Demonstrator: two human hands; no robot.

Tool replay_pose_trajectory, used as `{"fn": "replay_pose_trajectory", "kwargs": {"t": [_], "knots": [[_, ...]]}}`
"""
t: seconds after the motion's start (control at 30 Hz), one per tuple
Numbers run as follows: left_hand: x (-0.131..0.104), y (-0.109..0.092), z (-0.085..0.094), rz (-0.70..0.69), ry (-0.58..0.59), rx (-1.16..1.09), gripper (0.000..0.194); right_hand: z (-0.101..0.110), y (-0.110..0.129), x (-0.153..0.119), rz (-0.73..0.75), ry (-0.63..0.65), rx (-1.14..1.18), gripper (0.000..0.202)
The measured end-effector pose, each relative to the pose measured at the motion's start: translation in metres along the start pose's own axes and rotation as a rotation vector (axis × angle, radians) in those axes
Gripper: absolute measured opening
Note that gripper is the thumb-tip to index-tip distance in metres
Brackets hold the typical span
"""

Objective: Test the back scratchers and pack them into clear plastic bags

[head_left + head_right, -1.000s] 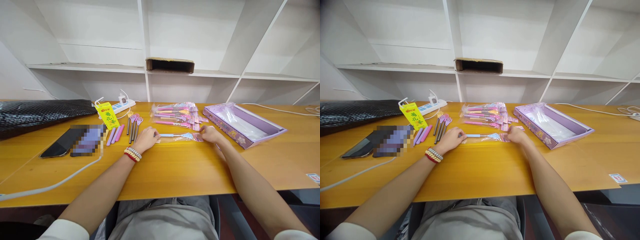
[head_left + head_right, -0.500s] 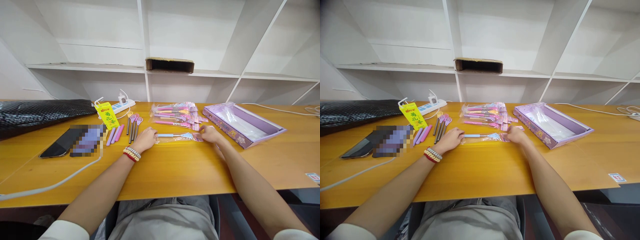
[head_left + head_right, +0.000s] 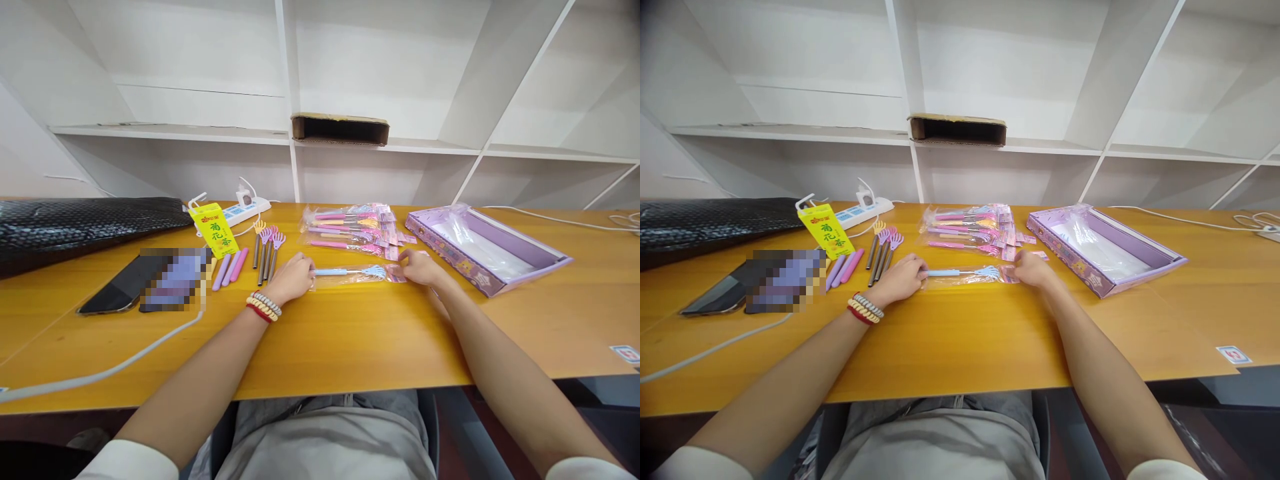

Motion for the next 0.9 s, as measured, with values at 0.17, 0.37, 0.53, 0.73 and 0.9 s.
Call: {"fn": "replay_pose_trajectory", "kwargs": {"t": [0.17,0.37,0.53,0.73,0.9], "knots": [[0.0003,-0.0016,0.0009,-0.027,-0.008,-0.008,0.020,0.0010,0.0014,-0.0011,0.010,0.029,0.024,0.055],[-0.0004,-0.0016,-0.0008,-0.095,-0.036,0.004,0.016,0.0055,0.0072,-0.0046,0.070,0.071,0.054,0.043],[-0.0008,-0.0024,-0.0012,-0.095,-0.027,0.007,0.017,0.0055,0.0080,-0.0054,0.046,0.089,0.090,0.033],[-0.0014,-0.0046,0.0002,-0.129,-0.007,0.025,0.015,0.0040,0.0064,-0.0041,0.053,0.070,0.109,0.031],[-0.0018,-0.0045,0.0004,-0.183,-0.002,0.023,0.013,0.0042,0.0046,-0.0017,0.090,0.045,0.115,0.031]]}}
Point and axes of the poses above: each hand's wrist, its own x-axis towards the middle knuckle, its own z-axis out of the back of the hand, y = z × x, the point moved 2 cm from there along x, towards the middle knuckle, and after that the axes turned 14 degrees about -y, right-handed, at the moved point
